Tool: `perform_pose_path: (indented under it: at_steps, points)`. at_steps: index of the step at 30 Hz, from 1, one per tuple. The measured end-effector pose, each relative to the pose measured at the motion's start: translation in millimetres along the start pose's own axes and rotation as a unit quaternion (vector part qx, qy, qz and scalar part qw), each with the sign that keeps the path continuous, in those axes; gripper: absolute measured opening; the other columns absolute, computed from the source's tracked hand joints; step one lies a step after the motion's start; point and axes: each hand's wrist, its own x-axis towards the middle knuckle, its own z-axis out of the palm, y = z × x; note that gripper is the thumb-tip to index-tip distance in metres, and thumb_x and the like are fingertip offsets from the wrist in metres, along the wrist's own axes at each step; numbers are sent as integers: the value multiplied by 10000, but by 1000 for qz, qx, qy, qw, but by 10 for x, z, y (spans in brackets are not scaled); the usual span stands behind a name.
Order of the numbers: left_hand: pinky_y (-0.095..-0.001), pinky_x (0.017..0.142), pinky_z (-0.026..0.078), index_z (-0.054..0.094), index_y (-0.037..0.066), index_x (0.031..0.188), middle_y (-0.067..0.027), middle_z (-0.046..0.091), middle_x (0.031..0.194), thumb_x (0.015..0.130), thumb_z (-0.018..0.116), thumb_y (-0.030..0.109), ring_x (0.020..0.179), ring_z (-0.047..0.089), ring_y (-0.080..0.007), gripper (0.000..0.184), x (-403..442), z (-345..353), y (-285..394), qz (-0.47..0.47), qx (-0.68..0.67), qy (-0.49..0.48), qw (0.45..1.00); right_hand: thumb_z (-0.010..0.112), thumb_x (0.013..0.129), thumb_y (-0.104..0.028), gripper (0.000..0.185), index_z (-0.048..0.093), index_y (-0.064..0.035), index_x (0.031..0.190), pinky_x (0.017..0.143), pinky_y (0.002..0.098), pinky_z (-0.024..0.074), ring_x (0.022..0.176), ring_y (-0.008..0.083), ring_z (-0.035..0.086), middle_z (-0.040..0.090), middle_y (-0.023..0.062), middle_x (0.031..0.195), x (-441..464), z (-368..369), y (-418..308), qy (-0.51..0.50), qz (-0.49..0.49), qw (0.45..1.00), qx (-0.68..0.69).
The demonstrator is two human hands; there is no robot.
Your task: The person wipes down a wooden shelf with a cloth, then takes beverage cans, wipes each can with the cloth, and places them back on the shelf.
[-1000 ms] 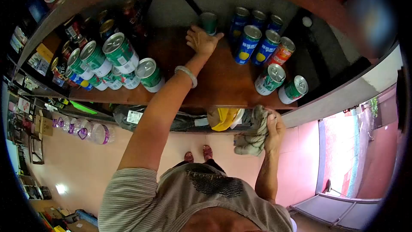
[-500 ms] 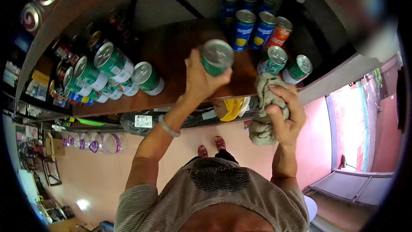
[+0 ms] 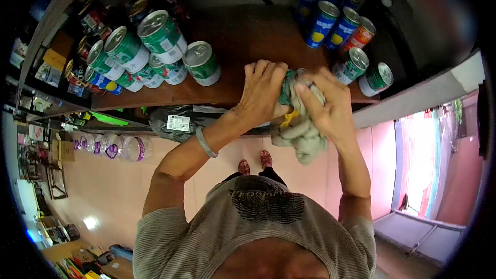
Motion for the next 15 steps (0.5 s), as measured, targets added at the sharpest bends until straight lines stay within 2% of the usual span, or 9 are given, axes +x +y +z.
perform_pose_path:
  at_steps: [1,2,5,9,10,12,13,14,15]
  points:
    - [-425,822,286,441,-8,1104,-153,526,1008,524,790,275,944,451,-302,734,-6,24,28,-12,-3,10,1000,679,747,-148,181,621,-4,839,565,370,442,641,303,556,552,144,730,55,23,24,44,-17,999,-15]
    - [-426,823,285,441,-10,1103,-157,526,1009,527,791,279,945,452,-305,734,-18,44,59,-24,-6,18,1000,686,728,-138,170,607,-6,800,557,370,436,645,299,547,540,136,725,104,81,132,97,-82,989,-74]
    - [-434,826,287,436,-14,1106,-172,524,1013,524,796,288,952,457,-316,748,-46,39,62,-44,-2,17,999,683,717,-129,150,597,-19,772,550,378,430,652,293,542,524,129,724,38,19,149,81,-99,976,-175]
    - [-437,826,294,431,-12,1113,-175,519,1021,512,802,324,955,457,-323,782,-84,56,11,-48,-16,29,998,684,719,-129,149,599,-23,779,559,367,441,662,283,546,527,108,735,-95,-210,128,-69,-71,989,-107]
    - [-437,826,294,430,-12,1113,-176,516,1023,510,800,328,954,456,-325,786,-88,70,-9,-55,-18,40,998,684,723,-125,153,608,-22,805,575,353,450,683,279,557,551,112,774,-113,-241,144,-75,-86,993,-34]
    - [-437,823,295,421,-15,1117,-176,509,1026,502,808,357,955,453,-325,817,-61,50,-56,-74,-22,39,996,683,725,-119,156,612,-21,824,585,345,453,699,281,561,561,122,801,-99,-271,123,-9,-80,997,-20]
    - [-437,819,296,421,-16,1117,-176,509,1024,502,811,365,954,453,-322,822,-43,47,-37,-56,-12,36,998,683,726,-115,159,614,-21,834,589,342,455,707,282,564,566,126,814,-105,-294,102,24,-74,997,-13]
    - [-437,816,297,421,-17,1116,-176,508,1022,503,815,373,954,453,-320,826,-12,45,-7,-34,-2,31,999,675,734,-122,152,603,-18,818,587,361,449,709,295,559,558,134,808,-23,-243,43,79,-111,990,-25]
    - [-437,812,299,421,-18,1115,-177,508,1019,504,818,382,953,453,-317,831,28,38,37,-11,8,25,1000,670,737,-129,151,600,-18,812,592,368,450,717,302,560,561,136,815,9,-175,54,68,-103,992,-40]
